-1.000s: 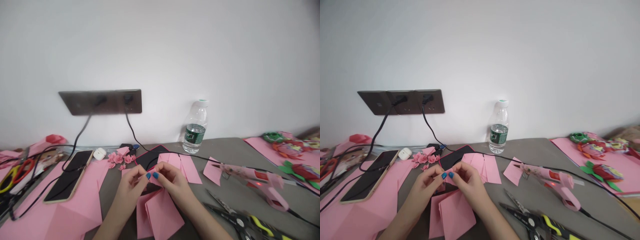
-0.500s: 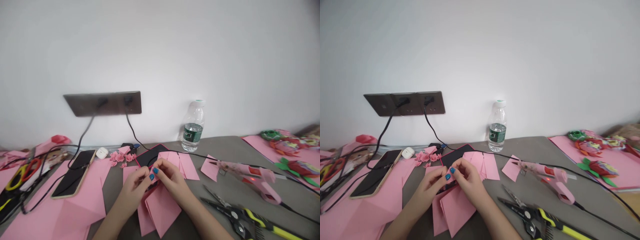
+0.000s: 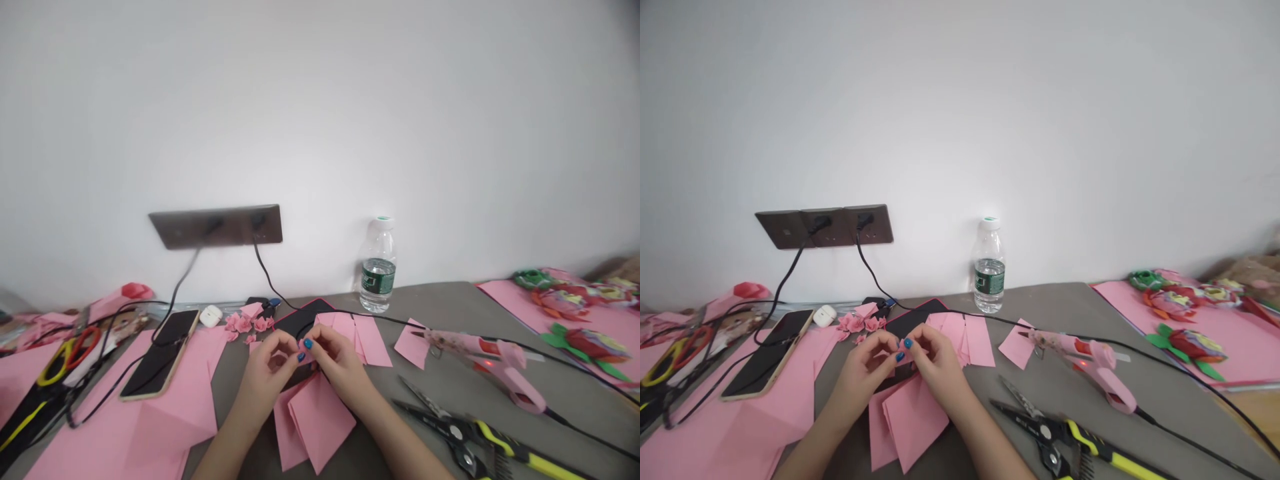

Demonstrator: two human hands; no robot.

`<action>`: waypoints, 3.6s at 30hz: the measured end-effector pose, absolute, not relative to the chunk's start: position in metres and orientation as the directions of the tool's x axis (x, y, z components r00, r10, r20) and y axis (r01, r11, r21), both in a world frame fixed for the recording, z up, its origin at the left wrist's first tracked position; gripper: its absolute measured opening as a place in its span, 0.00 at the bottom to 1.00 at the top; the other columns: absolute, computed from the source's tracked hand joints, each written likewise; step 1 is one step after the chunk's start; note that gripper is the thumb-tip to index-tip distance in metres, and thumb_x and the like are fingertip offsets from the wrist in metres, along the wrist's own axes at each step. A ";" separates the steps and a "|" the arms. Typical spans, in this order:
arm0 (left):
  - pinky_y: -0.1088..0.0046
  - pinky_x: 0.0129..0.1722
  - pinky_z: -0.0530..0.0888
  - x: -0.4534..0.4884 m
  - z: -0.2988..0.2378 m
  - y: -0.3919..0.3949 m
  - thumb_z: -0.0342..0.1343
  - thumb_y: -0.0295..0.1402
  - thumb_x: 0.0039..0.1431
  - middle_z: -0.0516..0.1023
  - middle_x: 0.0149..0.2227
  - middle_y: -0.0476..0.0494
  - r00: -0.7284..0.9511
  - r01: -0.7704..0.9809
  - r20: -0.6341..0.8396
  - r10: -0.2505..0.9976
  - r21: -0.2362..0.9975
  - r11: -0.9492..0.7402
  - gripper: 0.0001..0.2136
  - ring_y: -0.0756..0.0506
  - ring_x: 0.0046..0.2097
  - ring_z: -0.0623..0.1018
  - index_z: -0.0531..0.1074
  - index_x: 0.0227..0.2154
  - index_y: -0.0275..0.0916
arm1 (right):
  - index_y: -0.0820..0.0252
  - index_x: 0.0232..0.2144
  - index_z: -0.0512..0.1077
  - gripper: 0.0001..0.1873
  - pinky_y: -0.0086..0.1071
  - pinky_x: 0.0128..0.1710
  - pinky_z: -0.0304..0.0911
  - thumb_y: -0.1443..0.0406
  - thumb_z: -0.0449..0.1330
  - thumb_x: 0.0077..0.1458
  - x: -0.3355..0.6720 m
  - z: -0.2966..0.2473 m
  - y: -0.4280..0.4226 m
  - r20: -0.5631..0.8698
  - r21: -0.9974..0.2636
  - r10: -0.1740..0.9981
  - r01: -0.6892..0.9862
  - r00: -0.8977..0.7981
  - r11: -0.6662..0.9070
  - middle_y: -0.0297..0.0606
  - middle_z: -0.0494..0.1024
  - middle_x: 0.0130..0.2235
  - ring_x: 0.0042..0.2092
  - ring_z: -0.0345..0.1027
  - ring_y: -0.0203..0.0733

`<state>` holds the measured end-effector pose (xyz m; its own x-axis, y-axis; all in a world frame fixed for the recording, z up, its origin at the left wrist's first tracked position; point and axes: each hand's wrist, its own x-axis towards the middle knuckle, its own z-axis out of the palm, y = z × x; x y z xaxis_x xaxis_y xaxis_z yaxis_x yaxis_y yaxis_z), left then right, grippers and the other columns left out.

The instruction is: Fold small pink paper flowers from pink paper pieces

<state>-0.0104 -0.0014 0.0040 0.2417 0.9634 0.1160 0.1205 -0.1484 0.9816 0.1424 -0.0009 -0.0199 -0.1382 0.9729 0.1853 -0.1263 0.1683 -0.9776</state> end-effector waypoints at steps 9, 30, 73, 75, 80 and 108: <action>0.74 0.31 0.73 -0.011 0.001 -0.001 0.60 0.36 0.53 0.72 0.30 0.48 0.176 0.051 0.034 0.984 0.998 -0.043 0.07 0.46 0.34 0.75 0.70 0.27 0.39 | 0.59 0.28 0.68 0.18 0.29 0.27 0.60 0.50 0.58 0.58 0.141 -0.020 -0.002 0.232 -0.970 0.958 -0.112 -0.171 0.215 0.32 0.65 0.27 0.27 0.60 0.35; 0.78 0.26 0.63 -0.014 0.003 0.000 0.64 0.36 0.48 0.67 0.24 0.53 0.148 0.059 0.042 0.988 0.997 -0.051 0.10 0.51 0.27 0.67 0.69 0.25 0.38 | 0.58 0.28 0.70 0.16 0.29 0.28 0.60 0.52 0.60 0.57 0.144 -0.016 -0.005 0.216 -0.975 0.955 -0.102 -0.205 0.199 0.33 0.68 0.27 0.29 0.61 0.37; 0.78 0.25 0.62 -0.018 0.005 -0.001 0.54 0.40 0.59 0.60 0.22 0.54 0.399 0.231 0.037 0.916 0.963 -0.140 0.15 0.51 0.26 0.63 0.60 0.21 0.39 | 0.59 0.24 0.64 0.12 0.30 0.29 0.51 0.60 0.56 0.58 0.147 -0.015 -0.005 0.259 -0.966 0.942 -0.035 -0.215 0.257 0.30 0.62 0.25 0.28 0.55 0.35; 0.78 0.26 0.63 -0.016 0.006 -0.002 0.53 0.40 0.59 0.60 0.23 0.54 0.406 0.230 0.021 0.914 0.965 -0.124 0.15 0.51 0.26 0.64 0.60 0.21 0.39 | 0.58 0.24 0.63 0.12 0.30 0.29 0.51 0.61 0.55 0.58 0.147 -0.016 -0.004 0.254 -0.967 0.943 -0.027 -0.213 0.254 0.29 0.61 0.25 0.28 0.54 0.35; 0.76 0.30 0.66 -0.015 0.008 -0.004 0.53 0.41 0.59 0.68 0.25 0.50 0.471 0.246 -0.069 0.879 0.968 -0.056 0.14 0.49 0.29 0.69 0.64 0.23 0.38 | 0.58 0.24 0.63 0.12 0.30 0.28 0.51 0.62 0.54 0.58 0.148 -0.015 -0.004 0.265 -0.964 0.945 -0.013 -0.191 0.267 0.30 0.62 0.25 0.28 0.55 0.36; 0.79 0.23 0.61 -0.016 0.004 0.001 0.53 0.39 0.56 0.61 0.20 0.54 0.258 0.201 0.057 0.965 0.973 -0.111 0.14 0.52 0.23 0.63 0.62 0.20 0.39 | 0.57 0.35 0.71 0.08 0.32 0.34 0.63 0.61 0.54 0.62 0.146 -0.021 -0.002 0.351 -0.936 0.928 -0.068 -0.128 0.345 0.37 0.73 0.33 0.34 0.67 0.39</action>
